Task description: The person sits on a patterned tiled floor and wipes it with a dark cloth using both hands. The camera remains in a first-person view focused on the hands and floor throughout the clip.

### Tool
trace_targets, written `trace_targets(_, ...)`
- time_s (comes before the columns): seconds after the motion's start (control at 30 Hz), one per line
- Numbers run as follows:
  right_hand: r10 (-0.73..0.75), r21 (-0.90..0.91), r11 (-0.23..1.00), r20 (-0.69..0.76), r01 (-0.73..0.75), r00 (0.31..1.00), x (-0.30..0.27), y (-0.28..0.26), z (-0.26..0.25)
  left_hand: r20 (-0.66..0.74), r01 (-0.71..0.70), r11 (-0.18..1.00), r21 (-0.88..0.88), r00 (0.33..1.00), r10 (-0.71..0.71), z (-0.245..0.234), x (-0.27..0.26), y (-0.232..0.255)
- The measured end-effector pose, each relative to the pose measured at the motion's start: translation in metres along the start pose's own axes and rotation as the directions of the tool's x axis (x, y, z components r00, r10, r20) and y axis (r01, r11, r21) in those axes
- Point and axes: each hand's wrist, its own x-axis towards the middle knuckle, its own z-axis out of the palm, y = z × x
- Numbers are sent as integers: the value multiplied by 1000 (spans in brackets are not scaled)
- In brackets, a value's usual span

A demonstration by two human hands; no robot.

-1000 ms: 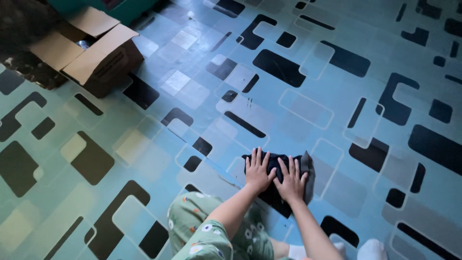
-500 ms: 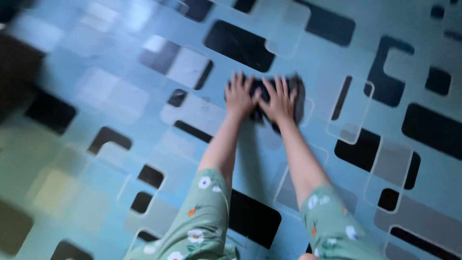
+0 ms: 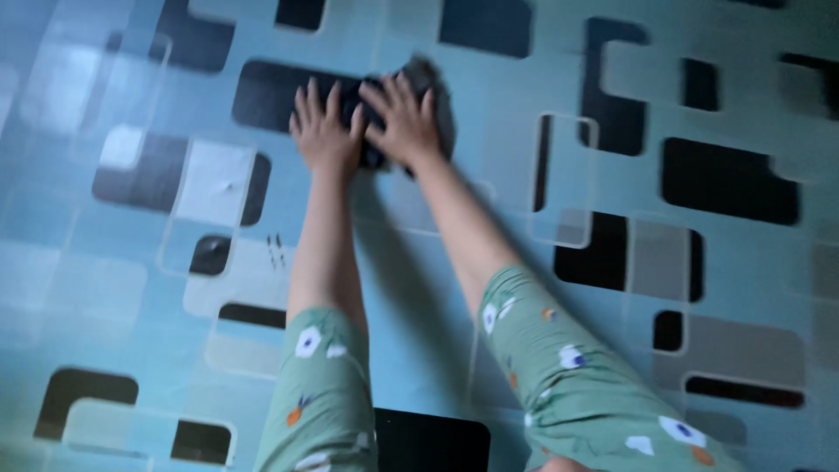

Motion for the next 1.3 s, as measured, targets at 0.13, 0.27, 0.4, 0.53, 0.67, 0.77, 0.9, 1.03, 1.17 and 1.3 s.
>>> trace_targets(0.13,48,27,998,38,-49,998,-60,-12,-9,-45,-62,998,29,997,63,-3,-61,-2)
trace_targets(0.27,-1,28,1000,65,-1,998,-137,-27,-34,-108,-65,998,13,992,66,-32,-145,10)
trace_targets(0.4,-38,53,998,124,32,992,-232,-50,-54,-142,-43,998,56,989,50,-80,-243,26)
trace_targets(0.53,-27,70,997,134,18,991,-323,-71,-79,-134,-62,997,45,989,67,-125,-326,42)
trace_targets(0.67,-43,135,991,193,17,980,-396,-89,-101,-99,-13,996,89,995,22,-164,-402,59)
trace_targets(0.77,-42,159,987,245,3,969,-444,-99,-112,-38,22,994,105,999,-18,-177,-450,66)
trace_targets(0.9,-15,127,992,231,-15,973,-459,-101,-109,14,-5,998,65,1000,5,-182,-457,64)
trace_targets(1.03,-24,122,992,196,0,980,-434,-95,-102,15,-43,996,83,999,41,-169,-425,54)
trace_targets(1.17,-29,145,989,164,5,986,-373,-79,-89,-27,-116,988,98,992,119,-139,-363,41)
trace_targets(1.3,10,98,995,153,-26,988,-293,-62,-76,-111,-152,981,121,980,166,-103,-281,32)
